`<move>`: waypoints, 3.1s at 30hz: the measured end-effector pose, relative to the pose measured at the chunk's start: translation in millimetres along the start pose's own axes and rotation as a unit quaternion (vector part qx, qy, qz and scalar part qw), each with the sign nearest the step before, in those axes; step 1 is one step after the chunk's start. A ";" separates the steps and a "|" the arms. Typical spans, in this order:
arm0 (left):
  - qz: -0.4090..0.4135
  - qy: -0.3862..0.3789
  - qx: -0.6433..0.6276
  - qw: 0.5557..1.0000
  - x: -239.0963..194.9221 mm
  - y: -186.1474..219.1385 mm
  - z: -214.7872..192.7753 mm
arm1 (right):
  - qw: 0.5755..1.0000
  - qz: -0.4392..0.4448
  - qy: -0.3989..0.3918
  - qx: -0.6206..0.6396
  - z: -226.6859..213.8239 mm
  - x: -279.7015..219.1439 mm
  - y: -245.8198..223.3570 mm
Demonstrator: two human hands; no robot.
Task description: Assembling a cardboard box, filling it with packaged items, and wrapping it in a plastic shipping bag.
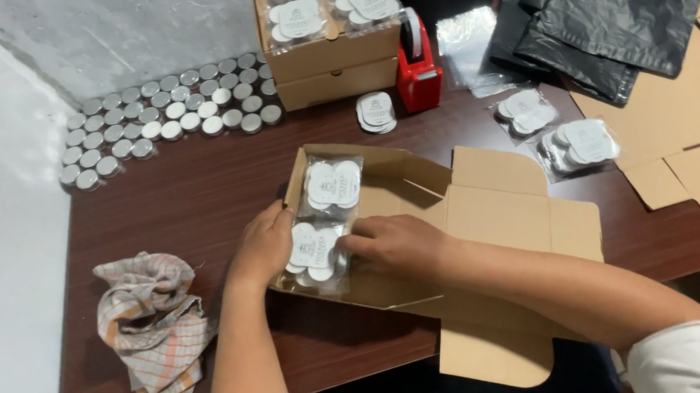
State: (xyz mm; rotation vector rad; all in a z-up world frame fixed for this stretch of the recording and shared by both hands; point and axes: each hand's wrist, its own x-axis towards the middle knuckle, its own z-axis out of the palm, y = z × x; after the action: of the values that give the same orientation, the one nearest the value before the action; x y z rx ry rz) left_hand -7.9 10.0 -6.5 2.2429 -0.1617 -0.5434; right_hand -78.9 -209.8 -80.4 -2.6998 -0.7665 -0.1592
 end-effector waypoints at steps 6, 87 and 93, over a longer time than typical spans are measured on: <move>-0.005 0.002 0.019 1.000 9.4 -5.9 3.6 | 0.992 -0.048 0.078 -0.086 37.8 17.8 15.5; -0.064 0.007 0.011 0.998 3.0 -6.6 -5.3 | 0.973 0.042 0.210 0.085 -57.7 16.9 35.6; -0.061 0.002 -0.004 0.998 -12.6 20.8 -2.1 | 0.990 0.032 0.123 -0.062 -21.4 58.8 20.1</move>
State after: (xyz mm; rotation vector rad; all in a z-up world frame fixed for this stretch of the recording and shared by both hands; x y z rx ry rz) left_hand -17.1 1.2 14.3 2.2562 -0.0208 -0.6033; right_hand -18.7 -204.4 -54.5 -2.7447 -0.6137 -0.5300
